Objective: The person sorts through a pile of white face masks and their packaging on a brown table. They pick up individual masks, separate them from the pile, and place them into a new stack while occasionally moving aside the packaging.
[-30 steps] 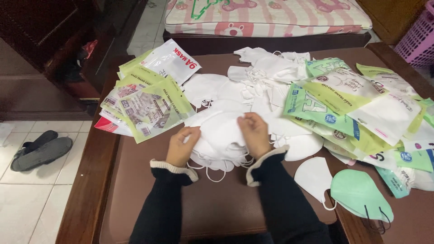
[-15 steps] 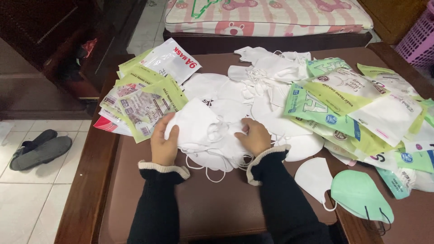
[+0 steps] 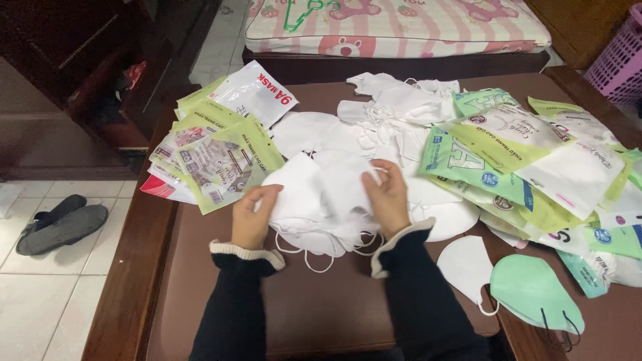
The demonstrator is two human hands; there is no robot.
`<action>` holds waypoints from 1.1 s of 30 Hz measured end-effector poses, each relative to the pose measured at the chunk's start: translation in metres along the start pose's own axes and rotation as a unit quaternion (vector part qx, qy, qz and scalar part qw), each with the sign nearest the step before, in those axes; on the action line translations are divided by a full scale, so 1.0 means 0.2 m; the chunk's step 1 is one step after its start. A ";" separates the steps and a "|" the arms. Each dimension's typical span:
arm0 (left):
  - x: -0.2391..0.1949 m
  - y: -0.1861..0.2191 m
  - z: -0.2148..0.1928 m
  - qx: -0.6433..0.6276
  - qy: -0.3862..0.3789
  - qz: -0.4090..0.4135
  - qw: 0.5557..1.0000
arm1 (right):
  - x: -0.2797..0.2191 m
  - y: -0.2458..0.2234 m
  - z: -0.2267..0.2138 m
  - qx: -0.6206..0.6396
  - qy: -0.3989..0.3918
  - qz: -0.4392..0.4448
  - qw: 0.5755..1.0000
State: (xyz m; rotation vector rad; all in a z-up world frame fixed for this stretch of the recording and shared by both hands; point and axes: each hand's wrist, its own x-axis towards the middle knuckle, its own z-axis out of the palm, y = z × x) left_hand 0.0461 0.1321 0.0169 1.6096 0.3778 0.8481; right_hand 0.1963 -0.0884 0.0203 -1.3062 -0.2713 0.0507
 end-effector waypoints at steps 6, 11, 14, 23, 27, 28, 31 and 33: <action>-0.05 -0.09 0.10 -0.009 -0.079 0.028 0.996 | -0.09 0.10 0.12 -0.043 -0.084 0.017 0.995; 0.01 -0.18 0.02 -0.023 0.035 -0.034 0.999 | 0.01 0.09 -0.01 -0.308 -0.044 -0.025 0.950; 0.00 0.17 -0.05 -0.039 0.077 -0.012 0.996 | -0.02 -0.07 0.01 -0.531 -0.158 0.054 0.830; 0.00 0.07 -0.06 -0.070 0.087 -0.057 0.992 | 0.09 0.22 -0.12 -0.432 -0.101 0.056 0.894; 0.01 0.06 -0.06 -0.032 0.083 -0.046 0.995 | 0.11 0.10 -0.16 -0.142 0.021 0.062 0.988; 0.01 0.04 -0.06 0.010 0.078 -0.029 0.996 | 0.11 0.07 -0.17 -0.036 -0.003 0.083 0.996; 0.00 0.05 -0.06 0.041 0.042 0.006 0.998 | 0.07 0.04 -0.15 0.095 -0.062 0.110 0.987; 0.00 0.02 -0.06 0.032 0.013 0.024 0.999 | 0.02 0.05 -0.08 0.119 -0.098 0.117 0.981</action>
